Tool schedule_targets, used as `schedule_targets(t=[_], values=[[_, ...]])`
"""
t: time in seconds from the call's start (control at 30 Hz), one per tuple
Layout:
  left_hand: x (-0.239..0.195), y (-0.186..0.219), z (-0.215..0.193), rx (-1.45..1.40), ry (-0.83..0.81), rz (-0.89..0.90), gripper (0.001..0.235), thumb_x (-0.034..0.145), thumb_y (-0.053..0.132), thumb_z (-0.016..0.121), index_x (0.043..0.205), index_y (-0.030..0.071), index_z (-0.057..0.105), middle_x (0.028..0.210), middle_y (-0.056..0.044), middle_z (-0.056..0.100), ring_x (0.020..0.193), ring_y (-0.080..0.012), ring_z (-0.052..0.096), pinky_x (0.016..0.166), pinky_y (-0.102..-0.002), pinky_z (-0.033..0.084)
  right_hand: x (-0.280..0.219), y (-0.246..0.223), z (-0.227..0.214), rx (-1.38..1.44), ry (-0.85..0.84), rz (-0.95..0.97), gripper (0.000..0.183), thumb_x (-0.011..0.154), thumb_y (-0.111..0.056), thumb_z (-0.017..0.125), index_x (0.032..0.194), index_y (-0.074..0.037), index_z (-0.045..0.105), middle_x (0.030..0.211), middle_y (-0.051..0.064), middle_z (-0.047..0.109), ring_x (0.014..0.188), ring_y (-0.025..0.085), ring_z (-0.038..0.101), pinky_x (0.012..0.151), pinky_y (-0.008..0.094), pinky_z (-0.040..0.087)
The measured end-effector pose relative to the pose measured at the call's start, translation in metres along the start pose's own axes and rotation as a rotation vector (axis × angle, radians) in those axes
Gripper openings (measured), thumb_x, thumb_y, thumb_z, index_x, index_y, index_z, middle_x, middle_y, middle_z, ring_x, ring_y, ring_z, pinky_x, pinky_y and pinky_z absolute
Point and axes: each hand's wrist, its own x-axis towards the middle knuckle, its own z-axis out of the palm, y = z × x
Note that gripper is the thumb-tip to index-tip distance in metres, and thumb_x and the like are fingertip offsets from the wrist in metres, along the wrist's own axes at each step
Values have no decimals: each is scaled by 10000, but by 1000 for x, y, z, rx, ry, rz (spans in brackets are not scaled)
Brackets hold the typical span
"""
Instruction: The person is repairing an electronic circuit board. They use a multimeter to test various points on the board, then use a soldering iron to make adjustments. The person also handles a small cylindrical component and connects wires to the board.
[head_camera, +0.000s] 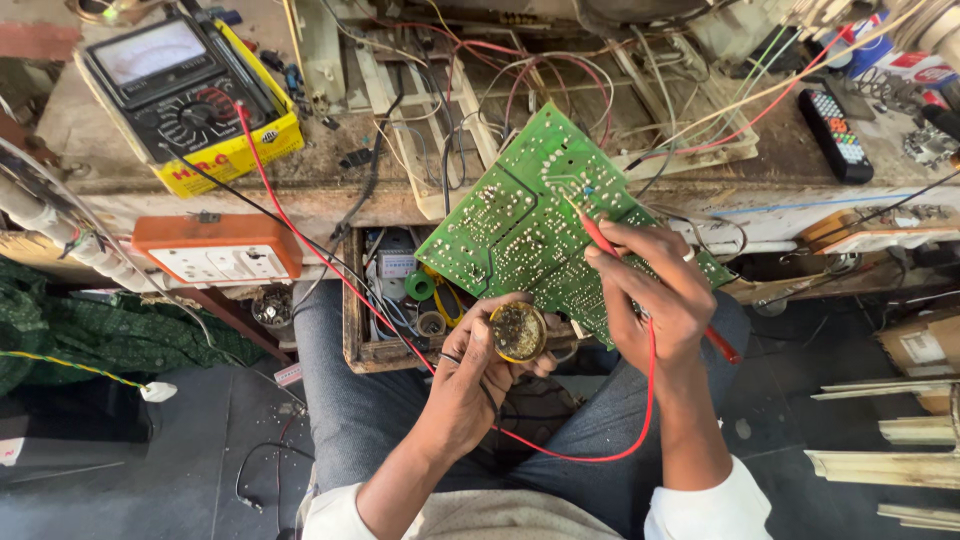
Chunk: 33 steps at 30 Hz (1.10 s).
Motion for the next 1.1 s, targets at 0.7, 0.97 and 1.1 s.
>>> schedule_targets(t=[0.7,0.97,1.1], values=[[-7,53,-19,345,474,283,440,1053,169,486,1453,7,400,1309,-156,592,1184,-314,672,1024,-439,564,-3,0,-3,41,102,79,291,876,135,711,1122,-14,753,1210,158,706,1076,286,701,931,352,575],[-7,58,-17,682,543,117,607,959,118,584,1496,60,306,1506,-135,385,1280,-265,578,1017,-412,561,1,3,-1,43,81,76,259,876,113,746,1098,-17,767,1191,148,711,993,238,691,869,319,569],[-6,68,-11,582,516,15,638,943,152,565,1511,79,282,1509,-106,394,1189,-255,643,916,-404,606,2,0,-6,65,90,105,265,879,120,725,1102,-20,757,1205,134,712,1016,233,694,899,324,572]])
